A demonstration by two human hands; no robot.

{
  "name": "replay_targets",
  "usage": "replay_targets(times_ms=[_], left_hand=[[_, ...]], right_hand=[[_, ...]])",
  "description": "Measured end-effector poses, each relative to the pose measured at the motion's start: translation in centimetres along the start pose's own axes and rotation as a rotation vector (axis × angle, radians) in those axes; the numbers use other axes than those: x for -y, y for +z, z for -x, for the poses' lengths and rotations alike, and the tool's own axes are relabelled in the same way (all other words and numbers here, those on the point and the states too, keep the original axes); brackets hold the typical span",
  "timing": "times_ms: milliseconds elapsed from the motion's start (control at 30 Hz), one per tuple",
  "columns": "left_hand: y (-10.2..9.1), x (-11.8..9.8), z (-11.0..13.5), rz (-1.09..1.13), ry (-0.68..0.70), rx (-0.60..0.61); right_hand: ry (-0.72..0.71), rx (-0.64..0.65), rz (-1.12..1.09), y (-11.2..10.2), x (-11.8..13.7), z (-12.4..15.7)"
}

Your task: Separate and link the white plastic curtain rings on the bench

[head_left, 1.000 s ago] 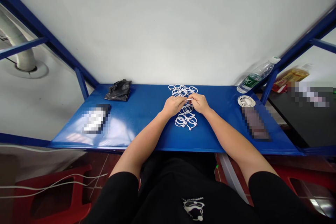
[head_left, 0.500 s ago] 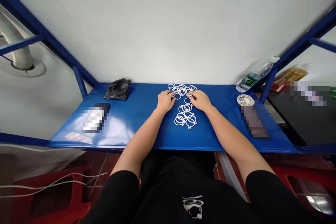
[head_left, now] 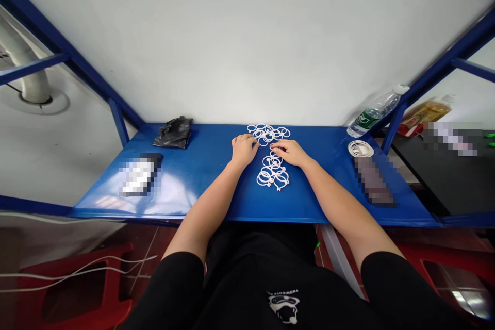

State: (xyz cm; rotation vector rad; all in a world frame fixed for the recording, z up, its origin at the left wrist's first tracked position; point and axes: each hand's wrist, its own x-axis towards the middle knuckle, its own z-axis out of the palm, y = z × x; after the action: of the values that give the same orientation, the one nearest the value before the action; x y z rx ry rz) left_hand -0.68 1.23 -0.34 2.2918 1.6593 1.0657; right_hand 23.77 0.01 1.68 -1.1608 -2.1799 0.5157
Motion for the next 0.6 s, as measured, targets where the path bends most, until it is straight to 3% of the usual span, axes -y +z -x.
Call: replay_targets(times_ms=[133,267,433,600], left_hand=[[-0.5,-0.5,-0.3,0.047,0.034,-0.051],[-0.6,-1.0,-0.3,0.089,0.124,-0.025],[-0.2,-1.5,0.1,0.124,0.287,0.018],[0.3,-1.7,0.4,0.186,0.395,-0.017]], right_hand=[[0.102,-0.097,-0.074,0.3,-0.6,-0.1],[0.15,-0.227,-0.147,0.1,-0.8,0.1],[0.047,-0.152,-0.018,0.2,0.2,0.1],[-0.037,-0.134,0.114,0.4,1.2,-0.1]])
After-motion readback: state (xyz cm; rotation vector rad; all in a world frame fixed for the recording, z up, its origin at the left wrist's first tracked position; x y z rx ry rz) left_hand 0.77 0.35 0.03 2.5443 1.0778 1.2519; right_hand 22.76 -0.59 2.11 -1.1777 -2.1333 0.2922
